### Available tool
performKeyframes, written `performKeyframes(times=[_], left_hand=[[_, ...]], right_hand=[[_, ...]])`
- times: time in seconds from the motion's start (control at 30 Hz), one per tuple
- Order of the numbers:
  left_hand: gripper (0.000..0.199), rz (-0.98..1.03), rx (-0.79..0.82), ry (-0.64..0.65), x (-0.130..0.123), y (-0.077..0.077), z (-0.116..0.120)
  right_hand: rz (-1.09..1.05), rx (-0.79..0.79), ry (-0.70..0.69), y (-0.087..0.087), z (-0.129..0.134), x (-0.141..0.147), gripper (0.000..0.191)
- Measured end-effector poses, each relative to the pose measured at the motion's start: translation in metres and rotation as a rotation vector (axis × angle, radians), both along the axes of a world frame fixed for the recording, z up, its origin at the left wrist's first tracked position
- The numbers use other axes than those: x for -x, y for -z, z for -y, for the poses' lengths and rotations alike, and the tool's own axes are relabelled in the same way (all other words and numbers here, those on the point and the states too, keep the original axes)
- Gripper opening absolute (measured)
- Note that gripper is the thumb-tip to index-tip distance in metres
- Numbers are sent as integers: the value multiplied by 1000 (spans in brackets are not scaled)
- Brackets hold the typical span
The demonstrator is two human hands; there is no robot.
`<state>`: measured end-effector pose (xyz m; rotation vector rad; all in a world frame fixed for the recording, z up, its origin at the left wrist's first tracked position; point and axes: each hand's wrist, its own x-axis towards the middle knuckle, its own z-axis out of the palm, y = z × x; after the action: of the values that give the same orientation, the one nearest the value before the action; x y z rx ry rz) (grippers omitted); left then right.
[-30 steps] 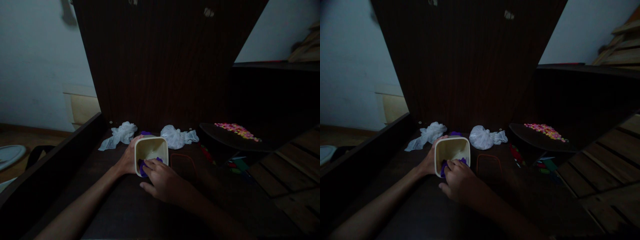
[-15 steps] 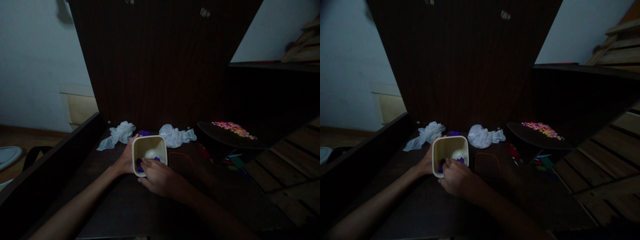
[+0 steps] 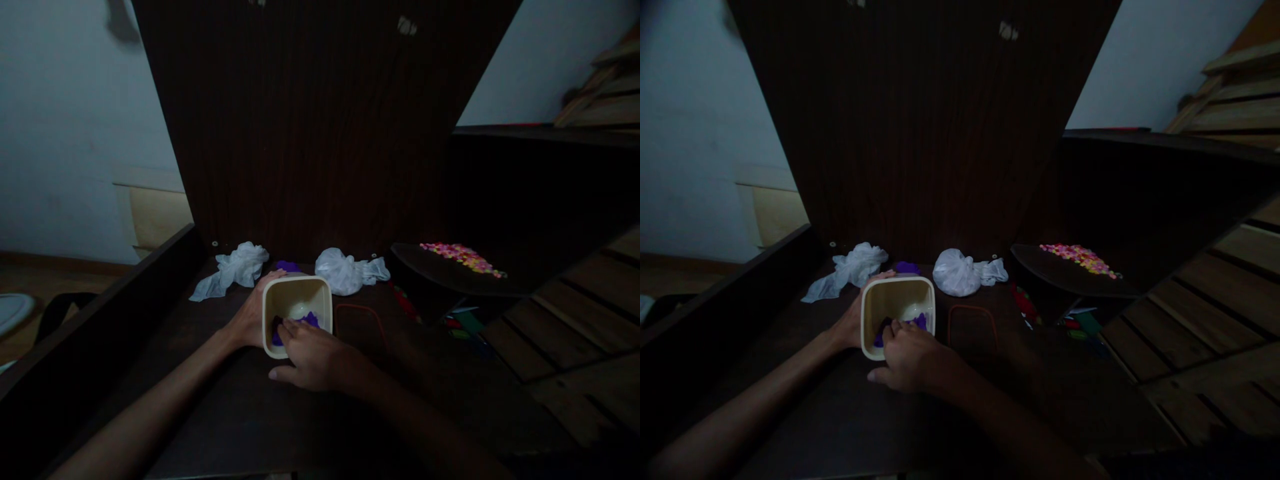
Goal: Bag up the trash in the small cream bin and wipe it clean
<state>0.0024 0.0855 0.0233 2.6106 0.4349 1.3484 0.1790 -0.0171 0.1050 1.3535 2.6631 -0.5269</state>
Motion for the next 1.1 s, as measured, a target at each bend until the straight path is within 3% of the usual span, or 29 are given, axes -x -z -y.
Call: performKeyframes(times=[0.17,0.3,0.53,0.83,0.93,1.1], left_hand=[[126,32,-29,14,-3,2,2],[124,39,-26,21,-5,1,7],[122,64,-26,36,-3,6,7],[121,97,-11,16,-3,11,6],[127,61,5,-4,-2,12,6],[136,36,27,-28,0,15,5]], right_hand=[[35,-8,-22,1,-2,12,104],[111,84,-72,-3,-9,18,115],[34,136,-76,2,-31,22,115],[268,190,-103,-2,-40,32,122],[238,171,-97,1,-41,34,125],[155,196,-65,4,-38,33,108]])
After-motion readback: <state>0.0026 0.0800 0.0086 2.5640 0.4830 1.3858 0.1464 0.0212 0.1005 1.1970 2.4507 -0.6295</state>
